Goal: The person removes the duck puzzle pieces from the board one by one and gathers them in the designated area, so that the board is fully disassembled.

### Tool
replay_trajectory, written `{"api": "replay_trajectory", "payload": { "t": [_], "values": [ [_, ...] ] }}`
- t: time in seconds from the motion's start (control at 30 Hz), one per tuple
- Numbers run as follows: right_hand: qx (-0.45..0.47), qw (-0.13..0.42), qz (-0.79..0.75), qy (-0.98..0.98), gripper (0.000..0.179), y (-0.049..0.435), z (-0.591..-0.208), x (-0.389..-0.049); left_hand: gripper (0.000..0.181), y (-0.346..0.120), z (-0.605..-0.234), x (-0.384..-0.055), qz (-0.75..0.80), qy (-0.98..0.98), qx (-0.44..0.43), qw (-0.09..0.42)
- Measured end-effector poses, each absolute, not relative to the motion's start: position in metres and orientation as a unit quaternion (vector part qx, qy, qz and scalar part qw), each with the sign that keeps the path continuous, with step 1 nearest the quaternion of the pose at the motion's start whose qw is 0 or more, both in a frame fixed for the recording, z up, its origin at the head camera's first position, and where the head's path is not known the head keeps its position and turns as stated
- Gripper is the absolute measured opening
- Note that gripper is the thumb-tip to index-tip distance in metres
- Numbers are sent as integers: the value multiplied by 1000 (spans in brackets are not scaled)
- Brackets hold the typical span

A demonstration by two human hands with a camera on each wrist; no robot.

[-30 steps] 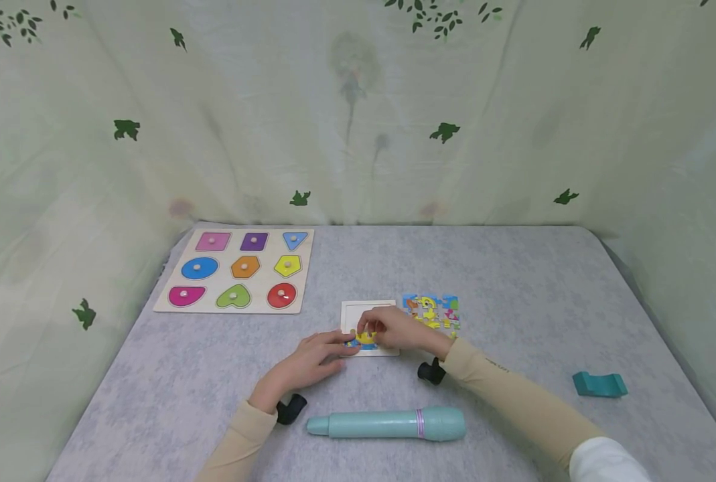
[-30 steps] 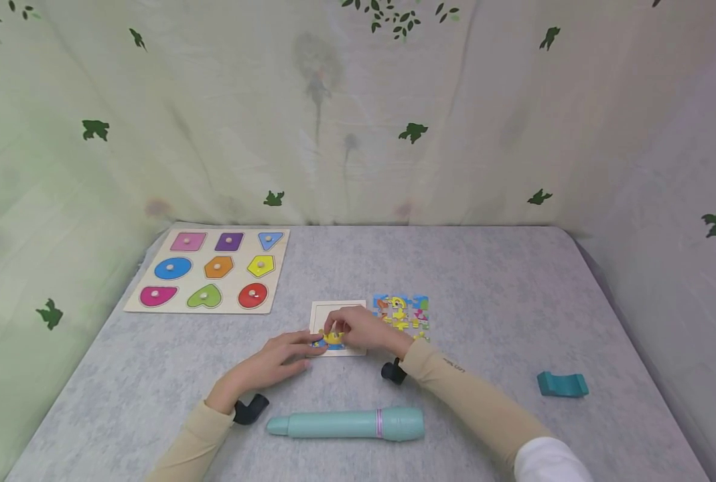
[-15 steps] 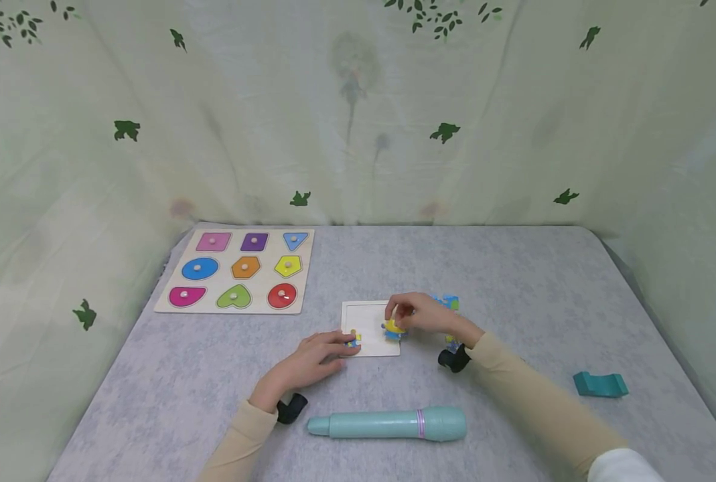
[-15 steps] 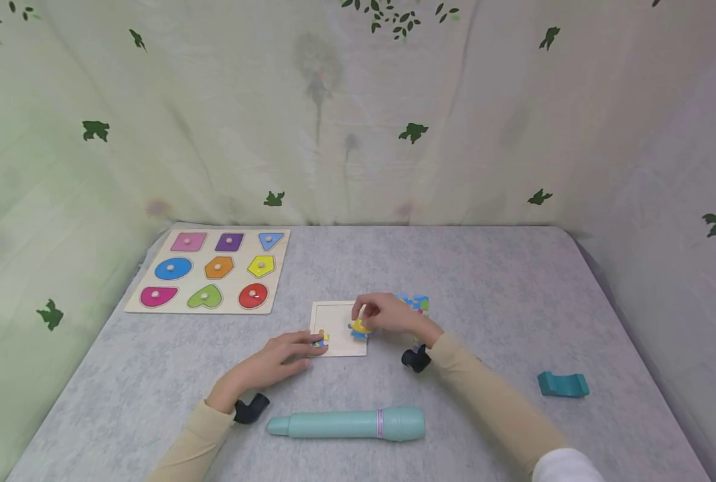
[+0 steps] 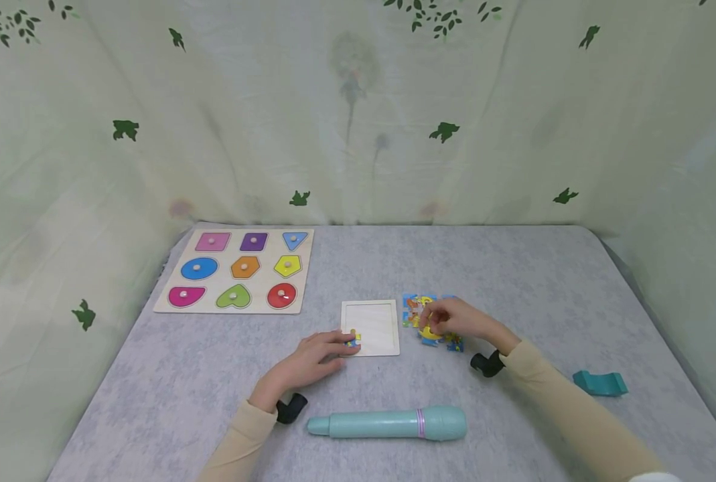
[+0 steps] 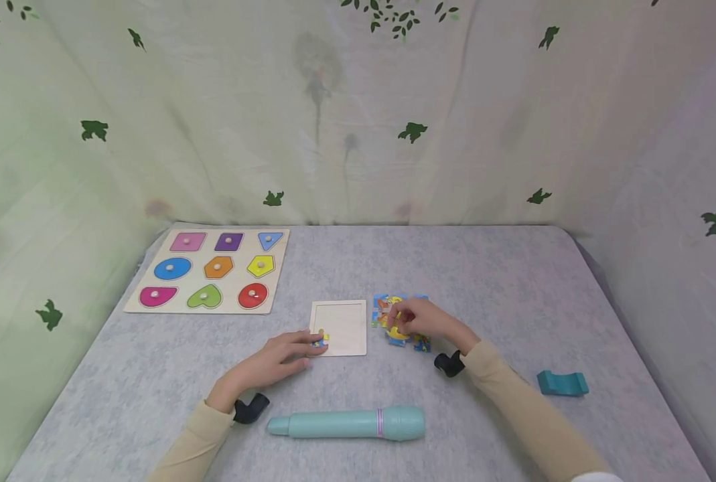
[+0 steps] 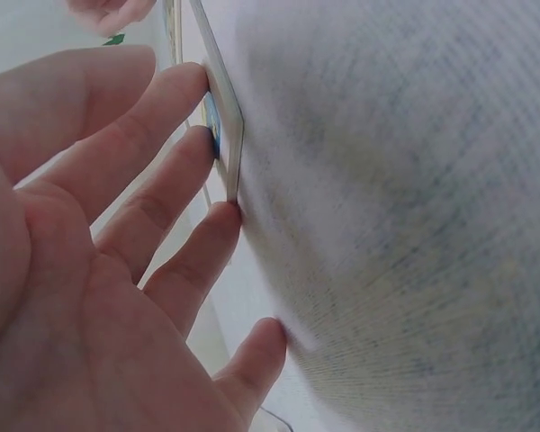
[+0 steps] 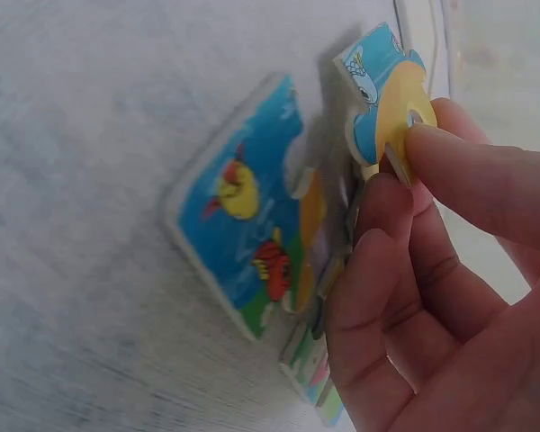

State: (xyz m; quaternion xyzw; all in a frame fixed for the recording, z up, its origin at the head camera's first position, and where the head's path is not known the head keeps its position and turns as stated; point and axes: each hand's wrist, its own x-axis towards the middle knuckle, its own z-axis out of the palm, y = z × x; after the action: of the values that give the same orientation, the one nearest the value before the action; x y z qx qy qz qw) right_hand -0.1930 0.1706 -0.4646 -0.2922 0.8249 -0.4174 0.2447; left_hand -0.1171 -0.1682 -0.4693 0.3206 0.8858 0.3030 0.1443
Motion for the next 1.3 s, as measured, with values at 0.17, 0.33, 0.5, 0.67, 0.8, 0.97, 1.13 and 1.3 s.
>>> {"api": "replay_trajectory", "payload": {
  "t": [0.17, 0.33, 0.5, 0.67, 0.8, 0.97, 1.13, 1.3],
  "values": [
    [-301, 239, -412, 826, 23, 174, -469, -191, 34, -168, -469, -118, 305, 885, 318, 148],
    [-315, 215, -392, 837, 26, 174, -472, -189, 34, -167, -469, -118, 303, 886, 318, 148],
    [-313, 198, -345, 862, 26, 172, -471, -183, 34, -167, -470, -118, 305, 885, 320, 147],
    [-317, 166, -290, 888, 27, 169, -469, -177, 34, -167, -470, -116, 311, 884, 318, 144],
    [-322, 138, -252, 902, 26, 167, -467, -174, 34, -167, -470, -116, 310, 886, 313, 142],
    [-313, 142, -288, 894, 23, 164, -465, -175, 33, -166, -469, -115, 304, 891, 308, 136],
    [-326, 142, -357, 864, 18, 153, -459, -179, 32, -167, -470, -115, 297, 892, 317, 122],
    [-345, 153, -376, 846, 13, 129, -450, -183, 31, -170, -471, -115, 304, 889, 322, 116]
  ]
}}
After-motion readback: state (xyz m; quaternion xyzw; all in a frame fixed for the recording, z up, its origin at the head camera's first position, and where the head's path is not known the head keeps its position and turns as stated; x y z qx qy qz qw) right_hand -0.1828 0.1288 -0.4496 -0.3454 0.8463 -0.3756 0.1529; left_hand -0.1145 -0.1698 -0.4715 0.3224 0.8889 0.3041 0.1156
